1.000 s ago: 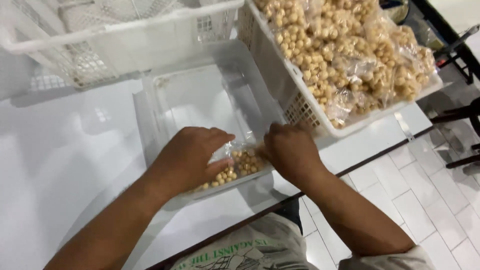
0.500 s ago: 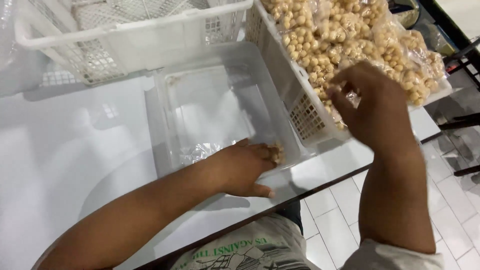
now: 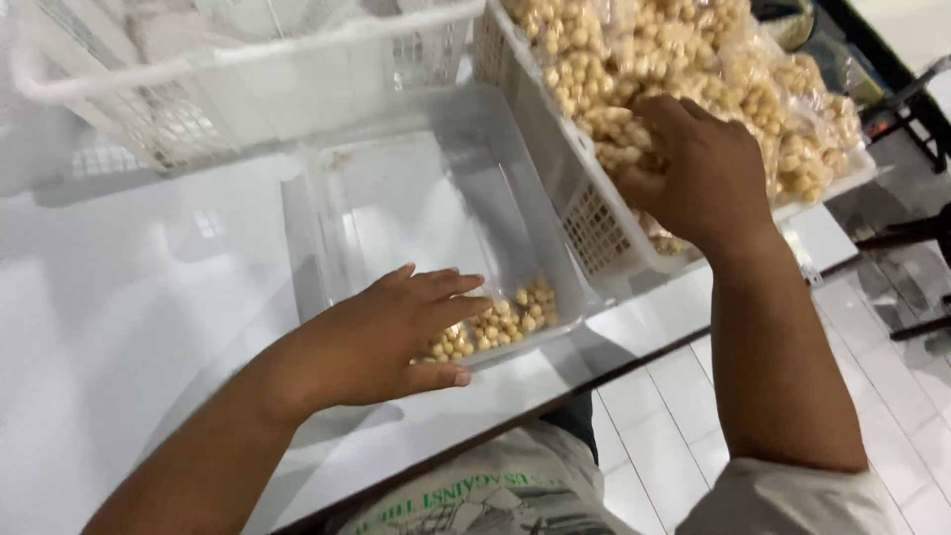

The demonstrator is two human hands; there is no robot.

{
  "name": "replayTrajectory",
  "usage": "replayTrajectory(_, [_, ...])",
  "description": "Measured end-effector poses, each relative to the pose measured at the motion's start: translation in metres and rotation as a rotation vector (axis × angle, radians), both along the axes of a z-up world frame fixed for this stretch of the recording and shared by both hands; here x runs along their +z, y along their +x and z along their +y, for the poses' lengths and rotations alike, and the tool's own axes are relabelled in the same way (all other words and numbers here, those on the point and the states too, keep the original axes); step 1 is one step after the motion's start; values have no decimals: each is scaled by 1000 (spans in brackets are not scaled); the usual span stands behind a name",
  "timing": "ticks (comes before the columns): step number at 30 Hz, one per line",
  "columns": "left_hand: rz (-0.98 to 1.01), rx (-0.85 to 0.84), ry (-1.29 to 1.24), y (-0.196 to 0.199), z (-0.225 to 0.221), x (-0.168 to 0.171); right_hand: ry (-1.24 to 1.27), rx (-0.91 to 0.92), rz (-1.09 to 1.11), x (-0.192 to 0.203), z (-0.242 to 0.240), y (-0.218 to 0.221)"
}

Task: The person is sorting and packing whole spices from a large tray into individual plastic bags and containers.

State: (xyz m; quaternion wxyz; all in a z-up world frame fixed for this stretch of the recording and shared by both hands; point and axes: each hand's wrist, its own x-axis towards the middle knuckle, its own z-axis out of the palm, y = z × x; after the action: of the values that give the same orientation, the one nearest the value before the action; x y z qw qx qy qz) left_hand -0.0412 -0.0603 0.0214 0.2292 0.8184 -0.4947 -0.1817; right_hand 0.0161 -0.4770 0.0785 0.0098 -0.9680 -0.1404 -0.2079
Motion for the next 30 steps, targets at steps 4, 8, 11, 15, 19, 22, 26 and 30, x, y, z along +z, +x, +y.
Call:
replayTrajectory(4, [-10,62,-55,2,12,14,182,-132,95,9,8,-17])
replayTrajectory(8, [-67,219,-192,15,15,29,547,34,-61,24,22,-31])
replayTrajectory(11, [-11,369,-314,7,12,36,678,332,-138,19,45,-44])
replayTrajectory(15, [91,437,-572,5,12,42,631,602,-109,6,103,-47])
replayTrajectory(19, [163,497,-494,12,17,42,826,738,227,-15,156,-45])
replayTrajectory(22, [222,558,-410,23,24,41,1158,932,491,-31,181,-32])
replayTrajectory(26, [153,641,-177,24,36,47,1364,712,657,-42,197,-21])
replayTrajectory(30, [-119,539,235,31,44,15,1161,616,598,-31,196,-22])
